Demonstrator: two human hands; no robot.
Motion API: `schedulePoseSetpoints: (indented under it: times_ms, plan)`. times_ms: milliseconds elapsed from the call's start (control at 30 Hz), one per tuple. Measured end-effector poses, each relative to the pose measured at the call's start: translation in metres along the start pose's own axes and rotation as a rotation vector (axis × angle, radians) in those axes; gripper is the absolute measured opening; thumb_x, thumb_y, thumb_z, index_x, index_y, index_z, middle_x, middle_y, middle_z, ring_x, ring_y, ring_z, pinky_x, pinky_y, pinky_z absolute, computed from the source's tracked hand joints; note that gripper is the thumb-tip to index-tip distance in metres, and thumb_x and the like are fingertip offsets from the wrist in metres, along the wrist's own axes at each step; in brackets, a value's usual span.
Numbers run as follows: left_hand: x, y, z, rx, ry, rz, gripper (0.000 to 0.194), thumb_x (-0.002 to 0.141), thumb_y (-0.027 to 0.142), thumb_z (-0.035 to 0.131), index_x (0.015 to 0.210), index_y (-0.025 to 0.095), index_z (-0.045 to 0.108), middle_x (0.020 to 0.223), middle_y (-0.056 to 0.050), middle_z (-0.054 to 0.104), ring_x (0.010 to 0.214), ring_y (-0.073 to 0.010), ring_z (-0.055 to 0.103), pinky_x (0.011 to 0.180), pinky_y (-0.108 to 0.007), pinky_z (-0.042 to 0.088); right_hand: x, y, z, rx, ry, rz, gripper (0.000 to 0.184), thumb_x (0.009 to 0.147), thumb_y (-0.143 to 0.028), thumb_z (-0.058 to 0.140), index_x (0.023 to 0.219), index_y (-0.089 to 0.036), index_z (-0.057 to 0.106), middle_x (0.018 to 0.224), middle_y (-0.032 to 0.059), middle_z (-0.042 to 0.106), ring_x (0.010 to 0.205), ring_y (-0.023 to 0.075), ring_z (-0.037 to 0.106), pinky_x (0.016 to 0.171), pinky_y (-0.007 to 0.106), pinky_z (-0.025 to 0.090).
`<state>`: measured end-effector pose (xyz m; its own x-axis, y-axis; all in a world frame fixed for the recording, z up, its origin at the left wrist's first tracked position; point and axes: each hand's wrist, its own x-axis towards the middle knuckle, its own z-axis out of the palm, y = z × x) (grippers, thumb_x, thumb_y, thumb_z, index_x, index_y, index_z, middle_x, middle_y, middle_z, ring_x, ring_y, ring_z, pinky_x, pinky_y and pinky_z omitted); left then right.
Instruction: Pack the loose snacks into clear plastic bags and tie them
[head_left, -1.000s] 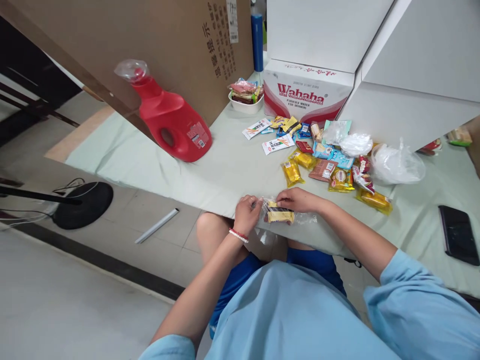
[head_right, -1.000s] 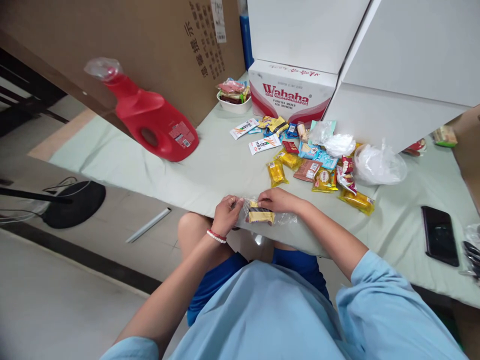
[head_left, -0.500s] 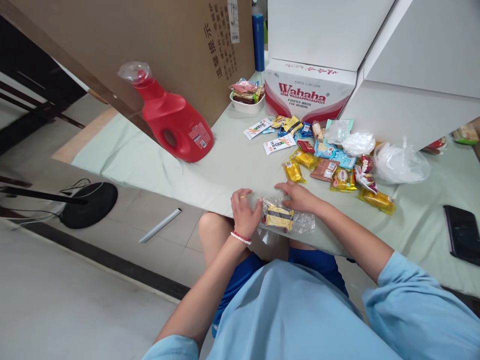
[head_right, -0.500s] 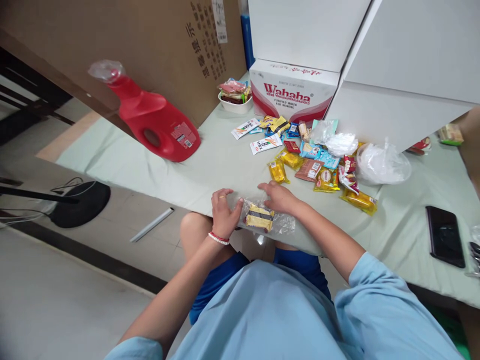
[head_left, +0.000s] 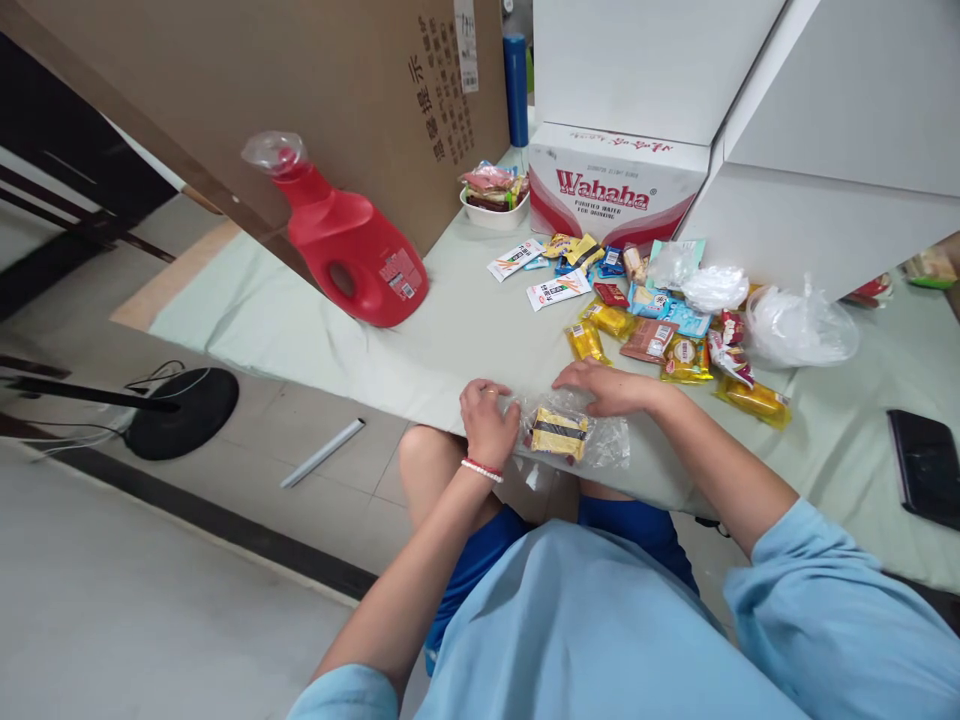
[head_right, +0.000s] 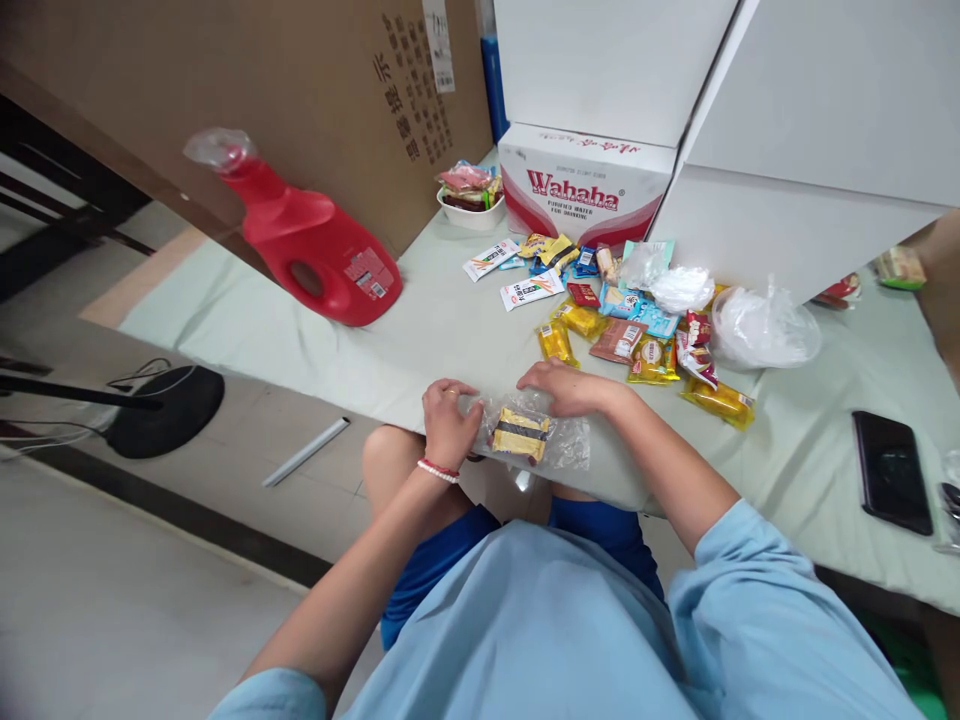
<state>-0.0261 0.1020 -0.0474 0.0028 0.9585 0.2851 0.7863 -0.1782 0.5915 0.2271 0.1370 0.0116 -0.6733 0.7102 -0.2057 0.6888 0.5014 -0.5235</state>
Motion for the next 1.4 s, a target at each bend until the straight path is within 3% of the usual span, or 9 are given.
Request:
schedulePoseSetpoints:
  times_ms: [100, 167, 233, 367, 533, 800, 1000, 1267, 1400]
  plan:
    - [-0.006, 0.009, -0.009, 0.131, 0.124, 0.109, 0.026, 0.083, 0.020, 0.067, 0.108, 0.017, 0.069, 0.117, -0.016, 0.056, 0.119, -0.0342, 0.051, 0.103, -0.050, 0.040, 0.002, 0.001, 0.007, -0.048, -0.031, -0.037, 0.072, 0.068, -0.006, 0.076, 0.138, -0.017, 0.063, 0.134, 0.0150, 0.062, 0.119, 0.0300, 0.055, 0.105, 0.039, 0.041]
    - [-0.011, 0.014, -0.015, 0.194, 0.123, 0.261, 0.020, 0.087, 0.017, 0.063, 0.105, 0.021, 0.072, 0.112, -0.014, 0.060, 0.114, -0.0316, 0.052, 0.099, -0.048, 0.037, 0.007, 0.000, 0.012, -0.060, -0.007, -0.028, 0.047, 0.076, -0.010, 0.073, 0.123, -0.017, 0.071, 0.122, 0.0139, 0.067, 0.110, 0.0274, 0.059, 0.100, 0.036, 0.042]
    - [-0.014, 0.015, -0.019, 0.204, 0.042, 0.462, 0.021, 0.092, 0.015, 0.060, 0.103, 0.026, 0.074, 0.103, -0.010, 0.065, 0.105, -0.0264, 0.054, 0.095, -0.044, 0.035, 0.011, -0.001, 0.013, -0.039, 0.019, 0.004, 0.022, 0.086, -0.012, 0.065, 0.104, -0.016, 0.075, 0.107, 0.0118, 0.071, 0.101, 0.0236, 0.062, 0.093, 0.031, 0.043]
    - [-0.013, 0.012, -0.025, 0.159, -0.215, 0.736, 0.028, 0.096, 0.020, 0.060, 0.117, 0.034, 0.072, 0.096, -0.005, 0.068, 0.099, -0.0223, 0.056, 0.091, -0.041, 0.035, 0.011, -0.001, 0.003, 0.035, 0.089, 0.128, 0.019, 0.092, -0.012, 0.056, 0.099, -0.015, 0.074, 0.097, 0.0079, 0.075, 0.087, 0.0183, 0.064, 0.077, 0.025, 0.042]
    - [-0.006, 0.018, -0.031, 0.182, -0.393, 0.602, 0.027, 0.095, 0.022, 0.057, 0.113, 0.032, 0.075, 0.090, -0.007, 0.067, 0.095, -0.0267, 0.054, 0.089, -0.046, 0.035, -0.001, 0.003, -0.015, 0.038, 0.154, 0.314, 0.021, 0.094, -0.017, 0.057, 0.106, -0.016, 0.075, 0.103, 0.0085, 0.077, 0.090, 0.0202, 0.067, 0.077, 0.026, 0.042]
    - [-0.007, 0.045, -0.032, 0.132, -0.410, 0.574, 0.028, 0.097, 0.025, 0.052, 0.115, 0.028, 0.072, 0.108, -0.008, 0.072, 0.117, -0.0304, 0.054, 0.102, -0.053, 0.032, 0.010, -0.012, -0.017, -0.125, 0.128, 0.222, 0.066, 0.089, -0.053, 0.072, 0.140, -0.013, 0.062, 0.121, 0.0174, 0.073, 0.116, 0.0350, 0.059, 0.095, 0.038, 0.042]
    - [-0.011, 0.038, -0.029, 0.131, -0.461, 0.582, 0.027, 0.100, 0.026, 0.051, 0.117, 0.029, 0.073, 0.108, -0.007, 0.074, 0.118, -0.0301, 0.055, 0.103, -0.054, 0.031, 0.028, -0.010, -0.013, -0.074, 0.043, 0.261, 0.017, 0.091, -0.021, 0.064, 0.099, -0.016, 0.077, 0.093, 0.0088, 0.077, 0.089, 0.0217, 0.065, 0.074, 0.026, 0.039]
    - [-0.017, 0.041, -0.027, 0.164, -0.371, 0.465, 0.023, 0.095, 0.030, 0.061, 0.113, 0.030, 0.075, 0.119, -0.011, 0.067, 0.117, -0.0323, 0.054, 0.096, -0.052, 0.038, 0.028, -0.011, -0.015, 0.048, 0.078, 0.246, 0.015, 0.091, -0.026, 0.066, 0.095, -0.015, 0.075, 0.091, 0.0058, 0.075, 0.078, 0.0153, 0.060, 0.067, 0.022, 0.036]
    - [-0.019, 0.044, -0.023, 0.155, -0.200, 0.247, 0.057, 0.085, 0.041, 0.074, 0.137, 0.022, 0.061, 0.129, -0.018, 0.062, 0.123, -0.0381, 0.053, 0.101, -0.055, 0.040, 0.020, -0.023, -0.018, -0.008, 0.104, 0.256, 0.017, 0.093, -0.024, 0.061, 0.095, -0.018, 0.077, 0.091, 0.0058, 0.076, 0.080, 0.0176, 0.062, 0.068, 0.025, 0.035]
